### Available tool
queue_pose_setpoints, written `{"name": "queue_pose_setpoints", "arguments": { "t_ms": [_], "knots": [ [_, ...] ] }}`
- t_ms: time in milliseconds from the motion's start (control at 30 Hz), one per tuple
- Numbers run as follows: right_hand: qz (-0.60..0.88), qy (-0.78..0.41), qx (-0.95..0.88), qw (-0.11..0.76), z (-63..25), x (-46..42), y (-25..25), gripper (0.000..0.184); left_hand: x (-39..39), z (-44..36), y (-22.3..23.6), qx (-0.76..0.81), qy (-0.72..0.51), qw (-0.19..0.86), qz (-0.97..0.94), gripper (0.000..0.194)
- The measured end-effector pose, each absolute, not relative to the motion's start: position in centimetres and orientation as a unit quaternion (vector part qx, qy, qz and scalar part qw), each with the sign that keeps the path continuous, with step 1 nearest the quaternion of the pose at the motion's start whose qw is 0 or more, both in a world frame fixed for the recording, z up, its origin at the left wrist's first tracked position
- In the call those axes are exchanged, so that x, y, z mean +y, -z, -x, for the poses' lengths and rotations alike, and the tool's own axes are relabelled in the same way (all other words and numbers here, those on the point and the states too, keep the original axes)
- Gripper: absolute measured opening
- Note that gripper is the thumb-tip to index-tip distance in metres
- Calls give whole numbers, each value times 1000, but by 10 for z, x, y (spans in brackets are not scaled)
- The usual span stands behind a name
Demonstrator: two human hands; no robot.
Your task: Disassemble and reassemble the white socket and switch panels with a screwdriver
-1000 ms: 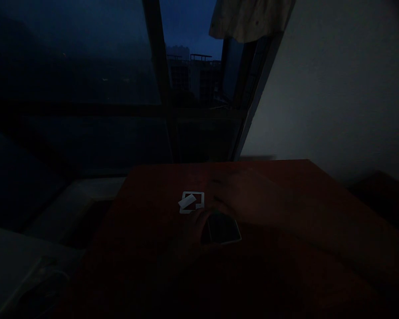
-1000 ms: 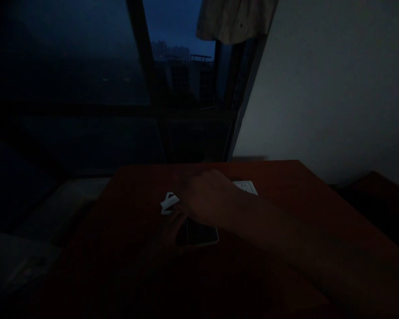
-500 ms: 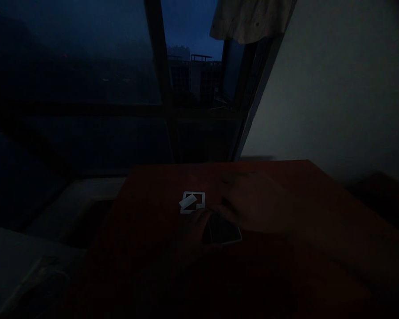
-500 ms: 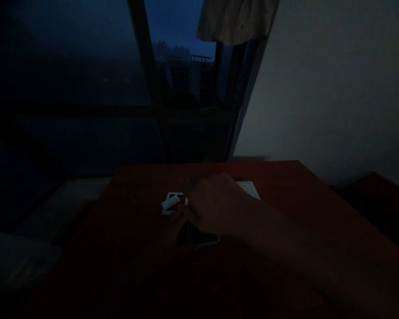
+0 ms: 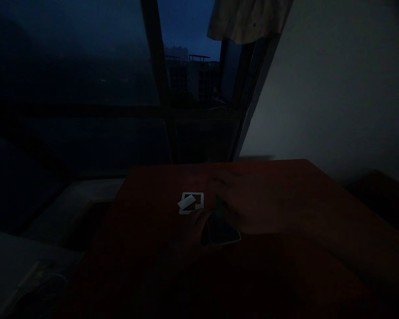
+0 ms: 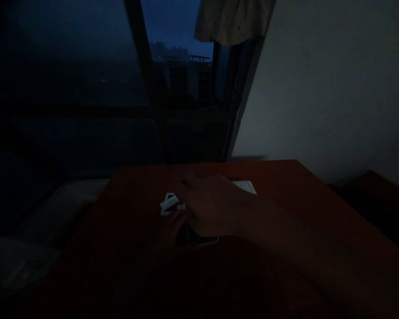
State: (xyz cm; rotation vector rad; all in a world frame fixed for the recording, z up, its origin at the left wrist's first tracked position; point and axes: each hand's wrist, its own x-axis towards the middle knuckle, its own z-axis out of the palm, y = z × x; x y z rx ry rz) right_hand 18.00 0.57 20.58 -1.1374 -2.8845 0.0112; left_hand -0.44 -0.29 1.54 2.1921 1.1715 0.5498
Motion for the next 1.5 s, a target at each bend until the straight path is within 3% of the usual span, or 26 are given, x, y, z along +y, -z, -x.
{"name": "queue_pose_setpoints", "arguments": {
  "t_ms": [133,267,467,667,867,967,1100,1367,1500],
  "knots": [
    [361,11,-933,5,-180,10,-205,21,-4,4,-12,441,-212,288,-824,79],
    [418,51,-907,-12,-180,14,-199,31,-6,4,-13,444,-203,295,-821,78],
    [326,-26,-945,20,-185,11,-203,23,-4,5,-9,446,-196,271,-830,81],
    [404,34,-914,8,-177,6,-203,24,-3,5,-4,438,-200,263,-836,88],
    [331,-59,-941,37,-182,8,-203,21,-4,4,-17,444,-204,291,-823,77],
    [351,-45,-934,39,-181,10,-201,17,-4,3,-24,443,-203,298,-821,76],
    [408,4,-913,30,-178,6,-201,24,-3,3,-26,443,-201,300,-821,78],
    [367,-11,-930,23,-180,7,-203,20,-3,4,-22,439,-202,296,-824,79],
    [427,40,-903,-1,-180,12,-198,32,-2,4,-23,431,-205,296,-827,78]
  ]
}}
